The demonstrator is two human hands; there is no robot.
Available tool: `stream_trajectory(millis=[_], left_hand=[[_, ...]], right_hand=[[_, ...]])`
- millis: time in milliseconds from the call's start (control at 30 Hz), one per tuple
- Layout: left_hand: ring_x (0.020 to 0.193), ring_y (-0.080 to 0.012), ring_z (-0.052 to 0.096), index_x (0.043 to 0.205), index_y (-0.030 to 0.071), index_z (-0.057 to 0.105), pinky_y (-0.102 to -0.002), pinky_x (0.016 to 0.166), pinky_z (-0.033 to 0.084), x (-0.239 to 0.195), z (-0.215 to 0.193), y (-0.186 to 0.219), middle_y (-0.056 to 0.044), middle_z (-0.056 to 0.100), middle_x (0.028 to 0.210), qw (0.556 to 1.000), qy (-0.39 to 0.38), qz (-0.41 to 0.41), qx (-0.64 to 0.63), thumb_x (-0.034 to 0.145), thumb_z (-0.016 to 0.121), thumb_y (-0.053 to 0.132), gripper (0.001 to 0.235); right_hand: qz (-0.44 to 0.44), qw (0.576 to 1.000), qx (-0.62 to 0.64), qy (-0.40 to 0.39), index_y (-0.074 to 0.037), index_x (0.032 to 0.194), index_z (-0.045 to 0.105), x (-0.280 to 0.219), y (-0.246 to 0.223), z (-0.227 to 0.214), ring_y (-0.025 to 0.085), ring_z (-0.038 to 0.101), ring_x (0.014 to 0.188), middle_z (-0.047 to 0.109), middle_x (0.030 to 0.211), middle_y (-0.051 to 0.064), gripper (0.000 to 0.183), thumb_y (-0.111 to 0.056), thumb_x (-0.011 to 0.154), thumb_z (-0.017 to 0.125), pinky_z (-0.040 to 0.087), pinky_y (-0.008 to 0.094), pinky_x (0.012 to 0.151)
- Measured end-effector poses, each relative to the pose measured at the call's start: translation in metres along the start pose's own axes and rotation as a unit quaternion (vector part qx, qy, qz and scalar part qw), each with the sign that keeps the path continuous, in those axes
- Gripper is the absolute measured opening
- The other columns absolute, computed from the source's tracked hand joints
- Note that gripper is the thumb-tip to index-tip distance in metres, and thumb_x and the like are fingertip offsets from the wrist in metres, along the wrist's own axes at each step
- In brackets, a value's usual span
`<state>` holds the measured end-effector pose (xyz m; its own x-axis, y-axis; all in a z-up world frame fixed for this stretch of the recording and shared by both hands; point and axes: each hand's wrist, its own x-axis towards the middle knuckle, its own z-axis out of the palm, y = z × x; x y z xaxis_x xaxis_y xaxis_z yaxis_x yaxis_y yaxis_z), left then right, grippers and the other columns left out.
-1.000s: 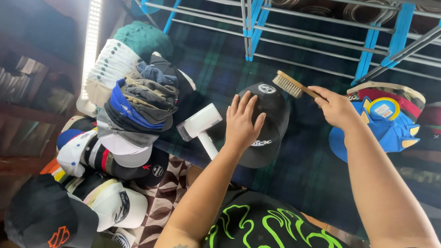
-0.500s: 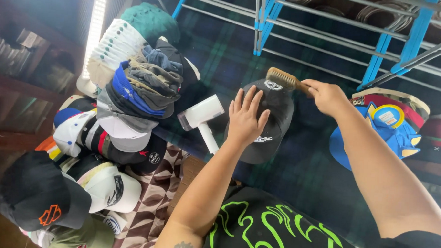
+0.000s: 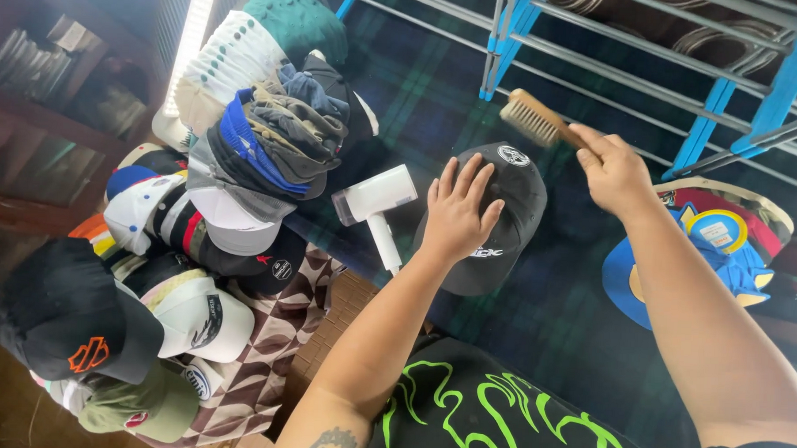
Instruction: The person cleans a black baseball cap by brushing its surface with a wooden brush and then drying it with a hair dryer. The cap is held and rotated to access different areas during the process.
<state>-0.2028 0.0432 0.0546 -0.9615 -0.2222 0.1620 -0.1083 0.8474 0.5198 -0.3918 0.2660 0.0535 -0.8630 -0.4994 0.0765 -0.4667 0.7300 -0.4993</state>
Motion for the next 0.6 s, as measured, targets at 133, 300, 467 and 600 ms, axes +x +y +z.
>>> stream_trajectory(millis=[133,300,467,600], left_hand=[[0.156,-0.0369,0.021,0.155,0.025,0.041,-0.063,0.121,0.026,-0.001,0.003,-0.002,-0.005,0.034,0.164,1.000,0.002,-0.005,0.012,0.104,0.041,0.054,0.058],[0.155,-0.0371,0.026,0.155,0.026,0.040,-0.063,0.120,0.030,-0.002,0.006,-0.003,-0.004,0.034,0.164,0.999,0.026,0.005,0.034,0.101,0.042,0.056,0.062],[0.155,-0.0362,0.027,0.155,0.029,0.040,-0.062,0.119,0.032,-0.002,0.018,-0.005,-0.002,0.036,0.163,0.998,0.044,0.002,0.035,0.101,0.042,0.056,0.061],[0.157,-0.0342,0.024,0.153,0.022,0.046,-0.061,0.121,0.026,0.000,-0.003,0.004,-0.001,0.037,0.165,0.999,0.038,0.011,0.004,0.104,0.032,0.056,0.061]], right_hand=[[-0.092,0.994,0.055,-0.005,-0.035,0.135,0.072,-0.001,-0.006,0.012,0.036,0.067,0.102,0.069,0.108,0.003,0.035,-0.018,0.107,0.063,0.055,0.046,0.087],[-0.160,0.975,-0.117,0.102,-0.037,0.139,0.075,0.026,0.018,0.017,0.027,0.063,0.101,0.062,0.106,-0.001,0.034,-0.022,0.110,0.065,0.056,0.036,0.086],[-0.161,0.985,-0.063,-0.012,-0.038,0.135,0.073,0.049,-0.013,0.014,0.038,0.064,0.102,0.068,0.106,0.006,0.033,-0.022,0.106,0.064,0.053,0.045,0.095],[-0.030,0.984,-0.132,-0.113,-0.045,0.138,0.068,0.078,-0.027,0.003,0.032,0.050,0.114,0.061,0.117,0.000,0.035,-0.032,0.111,0.050,0.047,0.044,0.095]])
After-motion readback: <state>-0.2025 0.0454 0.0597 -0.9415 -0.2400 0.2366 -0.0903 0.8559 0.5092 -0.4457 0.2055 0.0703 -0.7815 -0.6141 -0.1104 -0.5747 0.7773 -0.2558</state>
